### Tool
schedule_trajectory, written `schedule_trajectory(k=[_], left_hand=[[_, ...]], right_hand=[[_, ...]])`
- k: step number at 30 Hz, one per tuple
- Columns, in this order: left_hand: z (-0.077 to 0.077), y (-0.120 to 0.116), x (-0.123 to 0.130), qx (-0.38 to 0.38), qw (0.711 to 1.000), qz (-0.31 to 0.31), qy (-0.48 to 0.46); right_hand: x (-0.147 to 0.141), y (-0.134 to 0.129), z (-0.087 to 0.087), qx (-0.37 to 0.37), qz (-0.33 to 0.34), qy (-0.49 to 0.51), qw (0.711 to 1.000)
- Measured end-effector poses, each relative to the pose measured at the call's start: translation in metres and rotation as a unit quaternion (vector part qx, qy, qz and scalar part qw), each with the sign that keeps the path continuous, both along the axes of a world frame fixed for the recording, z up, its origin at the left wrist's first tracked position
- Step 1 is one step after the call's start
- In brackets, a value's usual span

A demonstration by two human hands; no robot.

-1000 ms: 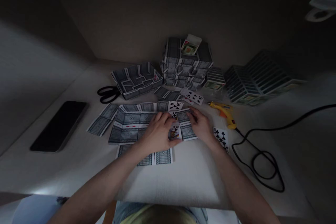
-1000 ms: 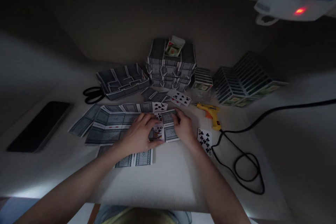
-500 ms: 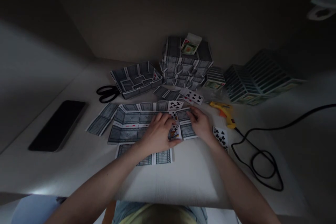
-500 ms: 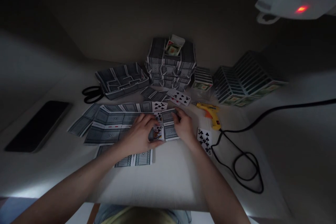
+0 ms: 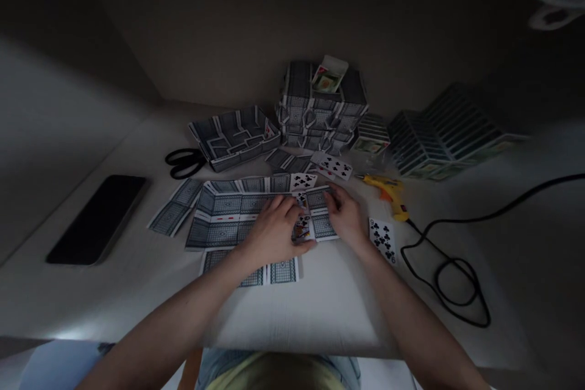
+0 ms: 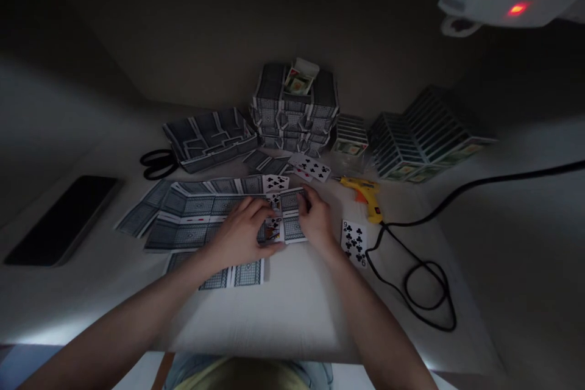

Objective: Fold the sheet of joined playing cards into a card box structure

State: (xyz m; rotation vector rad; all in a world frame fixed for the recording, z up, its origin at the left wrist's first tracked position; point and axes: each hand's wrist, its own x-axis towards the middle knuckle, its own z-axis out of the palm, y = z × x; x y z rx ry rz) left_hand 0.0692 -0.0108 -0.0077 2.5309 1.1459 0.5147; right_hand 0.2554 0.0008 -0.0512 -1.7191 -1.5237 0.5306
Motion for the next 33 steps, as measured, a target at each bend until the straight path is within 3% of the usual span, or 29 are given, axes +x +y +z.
schedule_trajectory(k=[33], left_hand=[[-0.0042, 0.0030, -0.0014, -0.007, 1.000, -0.003, -0.025]], right_hand=[[-0.0046, -0.0027, -0.0066, 0.038, -0.009, 0.012, 0.999]])
